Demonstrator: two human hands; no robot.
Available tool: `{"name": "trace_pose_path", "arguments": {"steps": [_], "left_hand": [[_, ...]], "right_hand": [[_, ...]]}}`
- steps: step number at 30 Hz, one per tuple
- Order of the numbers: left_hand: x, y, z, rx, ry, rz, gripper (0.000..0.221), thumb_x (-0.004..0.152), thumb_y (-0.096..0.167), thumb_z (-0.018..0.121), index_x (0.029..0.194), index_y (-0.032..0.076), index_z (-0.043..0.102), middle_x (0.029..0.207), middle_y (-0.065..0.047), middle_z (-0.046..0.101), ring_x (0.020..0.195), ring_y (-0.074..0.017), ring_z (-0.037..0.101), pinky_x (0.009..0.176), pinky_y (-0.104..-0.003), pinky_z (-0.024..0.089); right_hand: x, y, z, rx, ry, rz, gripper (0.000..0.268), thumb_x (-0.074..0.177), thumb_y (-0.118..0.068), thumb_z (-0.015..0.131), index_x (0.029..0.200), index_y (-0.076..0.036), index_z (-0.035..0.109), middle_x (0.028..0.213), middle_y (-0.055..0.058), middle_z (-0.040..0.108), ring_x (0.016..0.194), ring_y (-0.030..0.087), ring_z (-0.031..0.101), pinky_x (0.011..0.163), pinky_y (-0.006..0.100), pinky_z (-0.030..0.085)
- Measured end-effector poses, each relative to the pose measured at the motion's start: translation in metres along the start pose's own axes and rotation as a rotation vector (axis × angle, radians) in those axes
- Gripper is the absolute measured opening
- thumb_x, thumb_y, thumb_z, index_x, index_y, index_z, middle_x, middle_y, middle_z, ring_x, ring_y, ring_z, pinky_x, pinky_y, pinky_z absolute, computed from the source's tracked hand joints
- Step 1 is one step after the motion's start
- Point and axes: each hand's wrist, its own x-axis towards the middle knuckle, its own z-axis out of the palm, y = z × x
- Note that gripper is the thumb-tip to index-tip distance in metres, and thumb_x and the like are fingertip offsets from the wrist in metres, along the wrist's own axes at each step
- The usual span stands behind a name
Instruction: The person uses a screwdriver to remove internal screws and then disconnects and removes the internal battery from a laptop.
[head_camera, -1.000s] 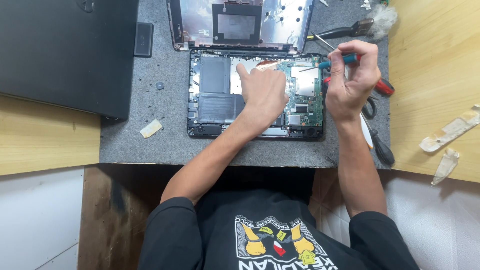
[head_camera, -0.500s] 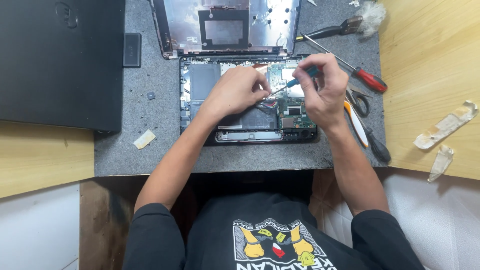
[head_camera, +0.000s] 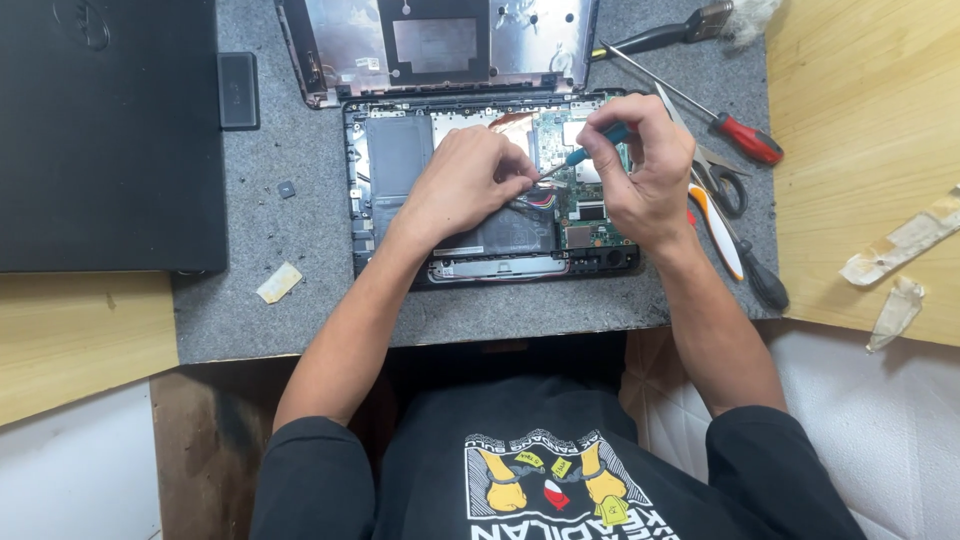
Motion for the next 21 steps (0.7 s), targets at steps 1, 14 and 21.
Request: {"name": "trace_pose_path", "arguments": {"steps": [1,14,21], "left_hand": [[-0.0004,-0.0004,-0.0003,0.003,0.006,0.018,0.009,0.09,0.018,0.076,0.093,0.017,0.084,0.084,0.0,0.082,0.076,-0.0158,0.075,0.081,-0.039,0.054],[0.0004,-0.0084,0.0048,0.03,0.052,0.099,0.009,0.09,0.02,0.074,0.087,0.018,0.083,0.077,0.0,0.08,0.071,-0.0203,0.07,0.073,-0.041,0.049],[-0.0019,-0.005,0.0029,0.027,0.049,0.087,0.01,0.091,0.021,0.074,0.088,0.018,0.083,0.077,0.0,0.08,0.072,-0.0194,0.071,0.075,-0.041,0.05]], "right_hand": [[0.0006,0.0001,0.0007,-0.005,-0.023,-0.019,0.012,0.106,0.005,0.069,0.112,0.003,0.058,0.099,0.016,0.065,0.079,0.021,0.059,0.063,0.029,0.044],[-0.0007,-0.0013,0.0037,-0.04,-0.106,-0.185,0.01,0.109,0.005,0.062,0.117,0.005,0.056,0.099,0.018,0.062,0.085,0.03,0.061,0.076,0.039,0.05],[-0.0021,-0.0049,0.0062,-0.031,-0.135,-0.189,0.02,0.113,0.002,0.054,0.133,0.004,0.05,0.097,0.015,0.058,0.086,0.028,0.057,0.083,0.041,0.052]]}}
